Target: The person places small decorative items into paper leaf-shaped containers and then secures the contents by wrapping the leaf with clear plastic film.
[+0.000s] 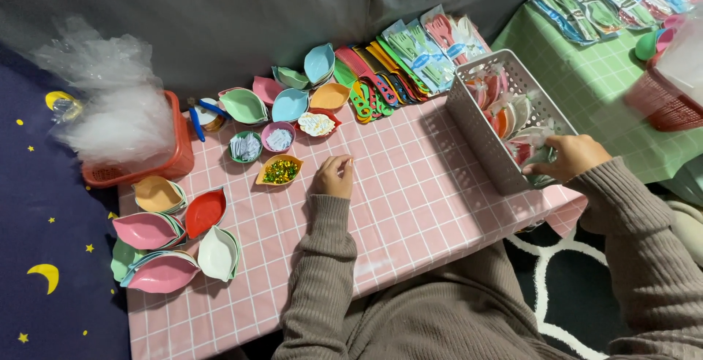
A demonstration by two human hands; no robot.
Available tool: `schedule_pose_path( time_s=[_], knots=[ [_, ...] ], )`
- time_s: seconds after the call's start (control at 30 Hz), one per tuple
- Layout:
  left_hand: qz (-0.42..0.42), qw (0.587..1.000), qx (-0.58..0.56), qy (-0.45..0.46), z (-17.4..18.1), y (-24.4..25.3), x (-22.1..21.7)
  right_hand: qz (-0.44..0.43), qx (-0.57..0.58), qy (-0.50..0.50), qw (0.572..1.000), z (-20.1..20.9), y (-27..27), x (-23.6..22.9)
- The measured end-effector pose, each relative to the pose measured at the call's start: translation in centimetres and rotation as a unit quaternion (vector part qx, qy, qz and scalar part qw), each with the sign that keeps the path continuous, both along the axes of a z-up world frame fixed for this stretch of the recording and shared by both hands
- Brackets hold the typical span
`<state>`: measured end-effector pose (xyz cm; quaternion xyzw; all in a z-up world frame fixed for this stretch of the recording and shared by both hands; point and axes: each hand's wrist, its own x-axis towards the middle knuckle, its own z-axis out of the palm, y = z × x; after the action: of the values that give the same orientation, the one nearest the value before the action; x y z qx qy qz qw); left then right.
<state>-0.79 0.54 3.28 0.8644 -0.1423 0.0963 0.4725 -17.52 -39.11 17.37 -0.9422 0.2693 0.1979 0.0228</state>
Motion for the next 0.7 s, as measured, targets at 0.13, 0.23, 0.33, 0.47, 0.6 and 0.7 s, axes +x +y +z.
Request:
schedule_pose_path(
  time_s=[0.13, 0.23, 0.33, 0.47, 0.6, 0.7],
  knots=[
    [0.002, 1.000, 0.005, 0.014, -0.2, 0.0, 0.0, -0.001, 0.043, -0.011, 0.999, 1.0, 0.4, -0.5],
    [-0.004, 1.000, -0.007, -0.029, -1.0, 0.1, 0.2, 0.011, 0.078, 0.026, 0.997, 0.7, -1.1, -0.7],
    [-0.003, 1.000, -0.003, -0.024, -0.6, 0.0, 0.1, 0.036, 0.083, -0.005, 0.996, -1.0, -3.0, -0.9],
    [-0.005, 1.000, -0.003, -0.003, -0.2, 0.0, 0.0, 0.054, 0.036, 0.019, 0.998, -2.6, -3.5, -0.5],
    [-0.006, 1.000, -0.005, -0.014, -0.2, 0.2, -0.1, 0.053, 0.022, 0.045, 0.997, -4.1, -3.8, 0.1],
    [-0.008, 1.000, 0.000, -0.008, -0.2, 0.2, -0.1, 0.084, -0.003, 0.048, 0.995, -4.6, -3.9, 0.2]
  ],
)
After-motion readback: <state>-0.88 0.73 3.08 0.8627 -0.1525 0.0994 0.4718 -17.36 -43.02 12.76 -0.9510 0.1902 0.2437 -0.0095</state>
